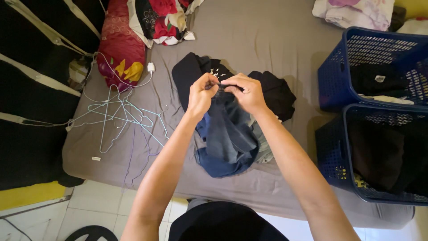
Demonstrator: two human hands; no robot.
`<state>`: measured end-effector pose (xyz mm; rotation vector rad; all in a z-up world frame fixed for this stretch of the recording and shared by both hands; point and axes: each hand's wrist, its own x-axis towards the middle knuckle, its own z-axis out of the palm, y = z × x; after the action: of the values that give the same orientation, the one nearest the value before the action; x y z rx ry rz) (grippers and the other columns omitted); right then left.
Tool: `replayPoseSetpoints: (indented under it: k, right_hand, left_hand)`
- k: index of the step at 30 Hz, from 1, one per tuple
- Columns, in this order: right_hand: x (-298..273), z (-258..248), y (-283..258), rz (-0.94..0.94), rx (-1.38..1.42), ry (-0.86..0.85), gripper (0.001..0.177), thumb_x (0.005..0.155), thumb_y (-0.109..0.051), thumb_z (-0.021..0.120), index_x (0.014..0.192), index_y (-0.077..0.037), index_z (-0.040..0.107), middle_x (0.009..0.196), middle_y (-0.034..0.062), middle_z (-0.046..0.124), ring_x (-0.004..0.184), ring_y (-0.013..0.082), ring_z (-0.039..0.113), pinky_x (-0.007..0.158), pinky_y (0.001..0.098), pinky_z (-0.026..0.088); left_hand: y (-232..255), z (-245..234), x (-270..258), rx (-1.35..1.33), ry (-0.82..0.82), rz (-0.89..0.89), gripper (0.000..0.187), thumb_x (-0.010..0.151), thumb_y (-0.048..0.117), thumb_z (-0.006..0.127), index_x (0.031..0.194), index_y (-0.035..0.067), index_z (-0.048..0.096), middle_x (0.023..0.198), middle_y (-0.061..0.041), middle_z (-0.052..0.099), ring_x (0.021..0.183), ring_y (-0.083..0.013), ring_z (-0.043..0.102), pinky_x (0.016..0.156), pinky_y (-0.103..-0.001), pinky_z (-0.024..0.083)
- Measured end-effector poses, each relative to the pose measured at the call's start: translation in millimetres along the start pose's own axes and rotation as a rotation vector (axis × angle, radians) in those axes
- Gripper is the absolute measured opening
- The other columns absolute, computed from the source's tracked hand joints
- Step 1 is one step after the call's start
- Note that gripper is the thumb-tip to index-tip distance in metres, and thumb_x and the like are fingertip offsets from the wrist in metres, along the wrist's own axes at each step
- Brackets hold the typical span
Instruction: The recorder takes jeans and a hoodie from a bed and hangs them on hangers, then hangs them on a door.
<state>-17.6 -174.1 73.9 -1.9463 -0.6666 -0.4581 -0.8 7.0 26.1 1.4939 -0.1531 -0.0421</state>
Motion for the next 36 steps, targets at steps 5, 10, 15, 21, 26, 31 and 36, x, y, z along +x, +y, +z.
replayPoseSetpoints:
  k: [5, 10, 15, 21, 26, 31, 36]
  right_hand:
    - [-6.8, 8.9, 22.0, 0.195, 0.194, 0.006, 0.019, 0.087, 0.01, 0.074, 0.103, 0.0, 0.074, 0.097, 0.0075, 0.071, 0.087, 0.0134, 0.07, 0.078, 0.026, 0.057]
    - [-5.8, 17.3, 20.5, 0.369, 0.354, 0.0, 0.013, 0.089, 0.011, 0.07, 0.098, 0.002, 0.07, 0.095, 0.0044, 0.071, 0.089, 0.0096, 0.069, 0.081, 0.0252, 0.057]
    - [3.4, 23.8, 17.3, 0.527, 0.135, 0.106, 0.01, 0.086, 0.007, 0.073, 0.094, 0.001, 0.073, 0.084, 0.0037, 0.075, 0.078, 0.009, 0.069, 0.071, 0.025, 0.056]
    - [15.5, 7.2, 17.3, 0.502, 0.119, -0.02, 0.011, 0.082, 0.001, 0.076, 0.093, 0.0, 0.074, 0.081, 0.0036, 0.073, 0.074, 0.0076, 0.065, 0.069, 0.0258, 0.053]
    - [22.3, 4.4, 2.1, 0.338, -0.037, -0.13, 0.014, 0.081, -0.006, 0.084, 0.091, -0.002, 0.074, 0.079, 0.0095, 0.064, 0.07, 0.0131, 0.061, 0.065, 0.0303, 0.05]
    - [13.2, 15.2, 15.1, 0.44, 0.019, -0.146, 0.007, 0.089, -0.008, 0.076, 0.092, -0.003, 0.072, 0.076, 0.0063, 0.071, 0.071, 0.0146, 0.064, 0.067, 0.0298, 0.051]
    - [6.0, 24.8, 19.6, 0.385, -0.027, -0.148, 0.005, 0.094, -0.005, 0.068, 0.096, -0.002, 0.065, 0.081, 0.0055, 0.072, 0.075, 0.0117, 0.069, 0.07, 0.0287, 0.054]
  left_hand:
    - [-9.5, -0.9, -1.6, -0.039, -0.022, 0.082, 0.014, 0.091, -0.01, 0.06, 0.097, 0.003, 0.059, 0.088, 0.0, 0.063, 0.084, -0.0084, 0.058, 0.076, -0.024, 0.047]
    - [-6.7, -4.9, -4.8, -0.204, -0.121, 0.159, 0.026, 0.093, -0.014, 0.054, 0.109, 0.006, 0.053, 0.101, -0.002, 0.066, 0.097, -0.0108, 0.062, 0.089, -0.026, 0.047]
    - [0.7, -8.6, -8.5, -0.109, -0.144, 0.237, 0.051, 0.095, -0.014, 0.057, 0.139, 0.011, 0.05, 0.107, -0.002, 0.064, 0.106, -0.0117, 0.06, 0.097, -0.027, 0.045]
    - [13.6, -5.6, -7.2, 0.039, -0.127, 0.226, 0.082, 0.078, -0.016, 0.078, 0.147, 0.015, 0.048, 0.102, -0.001, 0.065, 0.104, -0.0113, 0.063, 0.099, -0.029, 0.051]
    - [36.6, -1.8, -10.1, -0.143, -0.059, 0.031, 0.104, 0.067, -0.023, 0.077, 0.153, 0.02, 0.04, 0.099, 0.002, 0.059, 0.098, -0.0107, 0.063, 0.09, -0.029, 0.055]
    - [13.5, -0.1, -9.6, -0.231, -0.013, 0.024, 0.124, 0.061, -0.026, 0.074, 0.161, 0.025, 0.022, 0.1, 0.004, 0.049, 0.095, -0.0102, 0.058, 0.089, -0.03, 0.056]
    - [-2.0, -9.7, -11.9, -0.289, -0.148, 0.151, 0.125, 0.065, -0.023, 0.075, 0.166, 0.023, 0.018, 0.101, 0.001, 0.052, 0.098, -0.0118, 0.056, 0.096, -0.029, 0.052]
